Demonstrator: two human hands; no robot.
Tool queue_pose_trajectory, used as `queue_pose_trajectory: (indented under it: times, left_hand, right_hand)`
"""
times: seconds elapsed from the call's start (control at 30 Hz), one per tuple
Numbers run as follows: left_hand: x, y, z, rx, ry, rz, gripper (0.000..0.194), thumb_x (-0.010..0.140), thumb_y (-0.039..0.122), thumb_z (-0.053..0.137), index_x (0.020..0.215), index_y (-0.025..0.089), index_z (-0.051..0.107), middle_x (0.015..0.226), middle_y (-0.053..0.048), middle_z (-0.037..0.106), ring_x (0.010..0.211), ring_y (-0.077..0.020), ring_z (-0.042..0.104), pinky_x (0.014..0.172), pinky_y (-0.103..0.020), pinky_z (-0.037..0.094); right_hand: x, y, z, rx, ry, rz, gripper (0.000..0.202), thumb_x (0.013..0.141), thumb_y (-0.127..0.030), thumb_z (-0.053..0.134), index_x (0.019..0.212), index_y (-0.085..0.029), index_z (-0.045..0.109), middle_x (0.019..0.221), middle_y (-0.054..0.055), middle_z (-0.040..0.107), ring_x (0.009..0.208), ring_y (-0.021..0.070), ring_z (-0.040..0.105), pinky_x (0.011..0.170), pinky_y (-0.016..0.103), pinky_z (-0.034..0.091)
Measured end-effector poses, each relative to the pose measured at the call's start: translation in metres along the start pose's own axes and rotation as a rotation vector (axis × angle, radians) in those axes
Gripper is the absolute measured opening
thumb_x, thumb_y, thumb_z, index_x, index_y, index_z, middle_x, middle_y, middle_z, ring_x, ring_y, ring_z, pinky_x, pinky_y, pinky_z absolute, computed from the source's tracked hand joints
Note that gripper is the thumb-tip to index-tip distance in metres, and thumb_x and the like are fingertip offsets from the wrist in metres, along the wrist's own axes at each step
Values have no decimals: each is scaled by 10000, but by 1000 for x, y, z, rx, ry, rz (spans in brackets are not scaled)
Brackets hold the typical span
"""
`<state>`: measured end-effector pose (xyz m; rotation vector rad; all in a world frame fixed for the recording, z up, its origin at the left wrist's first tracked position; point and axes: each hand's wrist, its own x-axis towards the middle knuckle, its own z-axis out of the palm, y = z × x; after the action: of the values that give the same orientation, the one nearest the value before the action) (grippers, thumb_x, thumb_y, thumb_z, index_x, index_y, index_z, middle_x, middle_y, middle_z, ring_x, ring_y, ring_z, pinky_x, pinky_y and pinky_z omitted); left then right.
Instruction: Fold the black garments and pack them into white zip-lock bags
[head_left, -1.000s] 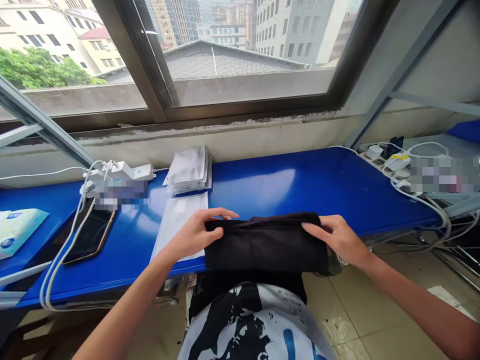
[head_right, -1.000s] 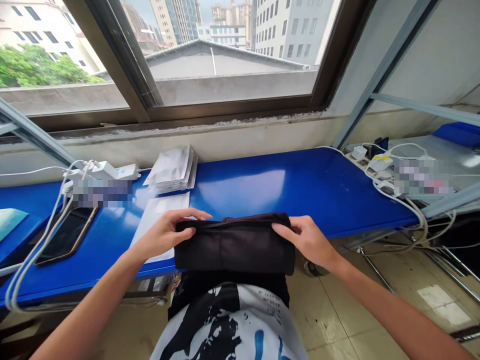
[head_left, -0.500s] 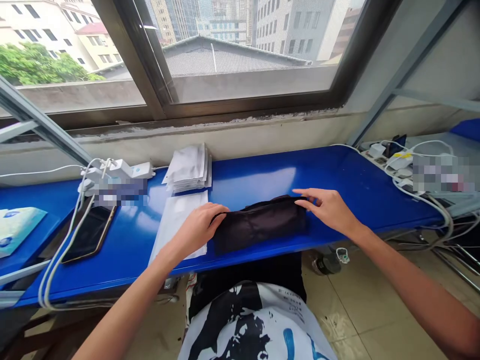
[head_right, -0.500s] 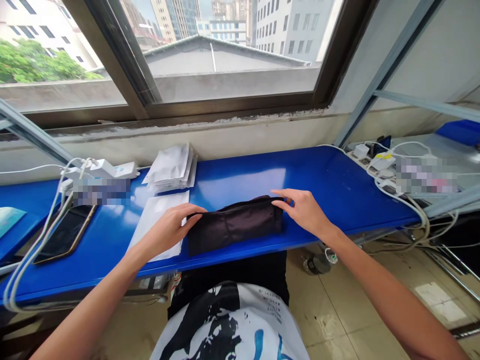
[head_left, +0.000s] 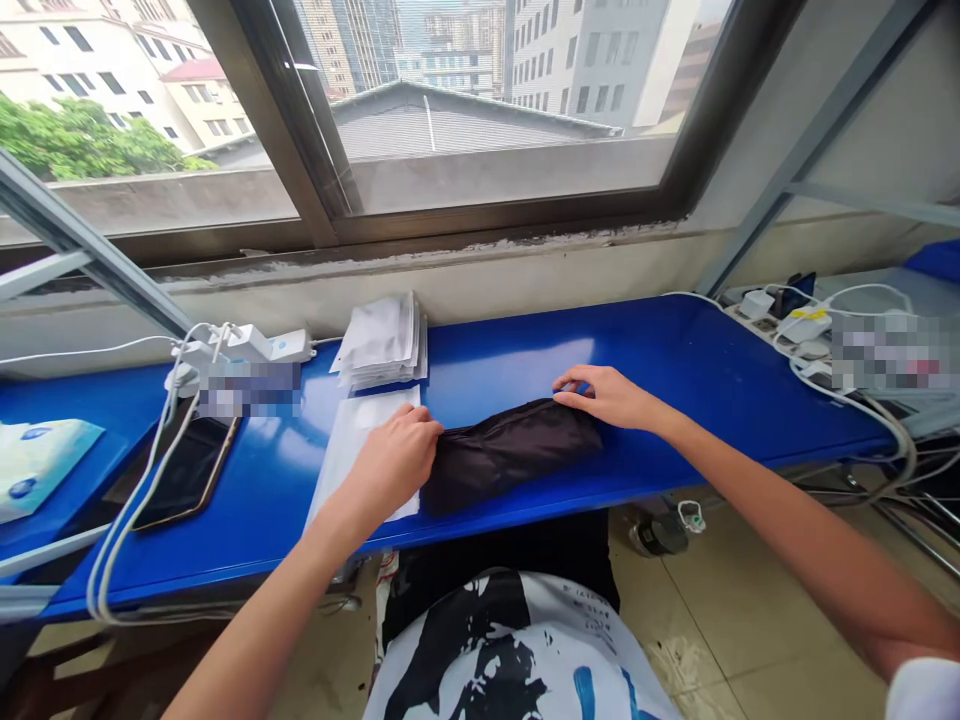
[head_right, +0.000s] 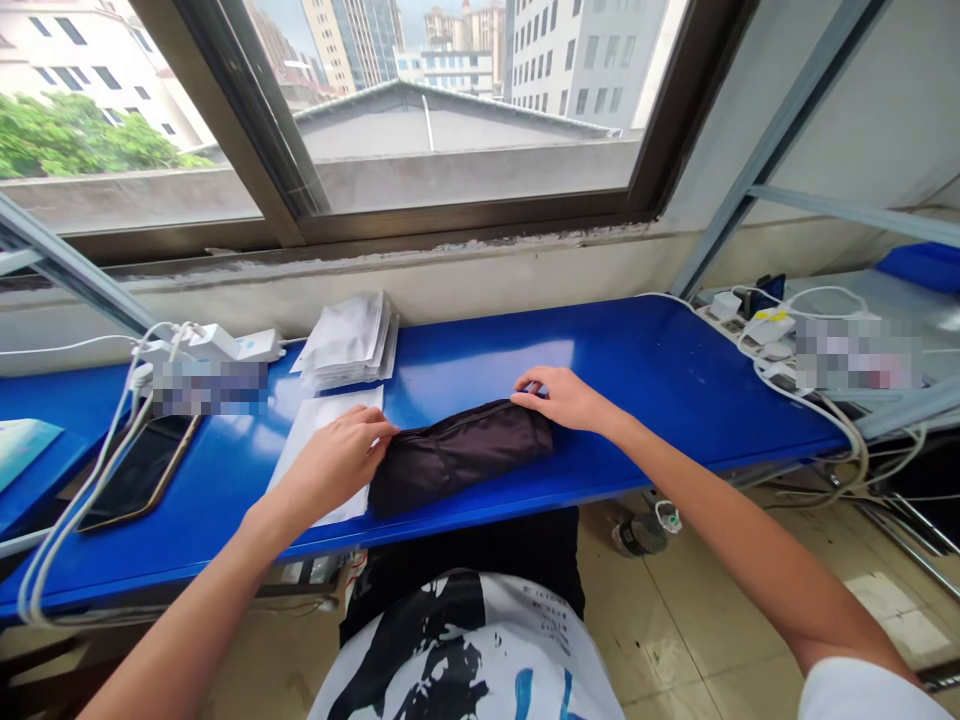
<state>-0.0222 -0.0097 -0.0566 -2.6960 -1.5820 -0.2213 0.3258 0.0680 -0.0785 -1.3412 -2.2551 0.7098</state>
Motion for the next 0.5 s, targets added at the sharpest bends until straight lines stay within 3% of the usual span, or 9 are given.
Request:
queue_pose_trajectory:
  times: [0.07, 0.17, 0.27, 0.33, 0.4, 0.5]
  left_hand:
    - [12, 14, 4, 17, 45, 39, 265, 1027, 263, 525, 1163, 160, 728, 1057, -118, 722, 1036, -281, 658, 830, -365, 541]
    - [32, 30, 10, -2, -1, 93, 383, 960, 383, 687, 1259, 143, 678, 1120, -130, 722, 1084, -304, 655, 874, -372, 541]
    - [46, 29, 13, -154, -105, 80, 160, 985, 291, 636, 1020, 168, 731, 965, -94, 722, 949, -272, 688, 803, -340, 531]
    - [49, 22, 13, -297, -104, 77, 222, 1021, 247, 536, 929, 183, 727, 911, -75, 713, 878, -246, 694, 776, -326, 521]
    - [48, 17, 12, -422, -96, 77, 249, 1027, 235, 486, 1006, 194, 730, 973, -70, 739, 900, -239, 704, 785, -321, 525]
    - [43, 18, 9, -513, -106, 89, 338, 1000, 265, 550, 1311, 197, 662, 1176, -84, 750, 1038, -251, 702, 860, -333, 543]
  right_hand:
    - [4, -4, -2, 20, -140, 43, 532, 855, -663, 663, 1079, -189, 758, 991, 99, 755, 870, 236, 681, 709, 317, 502]
    - [1, -11, -7, 18, -267, 28, 549, 817, -714, 684, 885, -172, 737, 834, 69, 712, 761, 209, 616, 668, 310, 452]
    - [-8, -14, -10, 111, -209, -15, 541, 907, -704, 586, 805, -179, 665, 836, 56, 691, 775, 193, 584, 702, 310, 445]
    - [-15, -12, -9, 252, -182, 5, 506, 929, -678, 585, 901, -179, 656, 911, 57, 710, 810, 191, 604, 716, 303, 464]
    - [-22, -11, -7, 381, -215, 43, 503, 890, -650, 671, 1065, -178, 654, 1006, 68, 736, 858, 202, 645, 725, 298, 497]
    - [-31, -19, -6, 411, -186, 45, 530, 861, -597, 741, 1183, -181, 676, 1098, 82, 758, 960, 241, 694, 787, 317, 548]
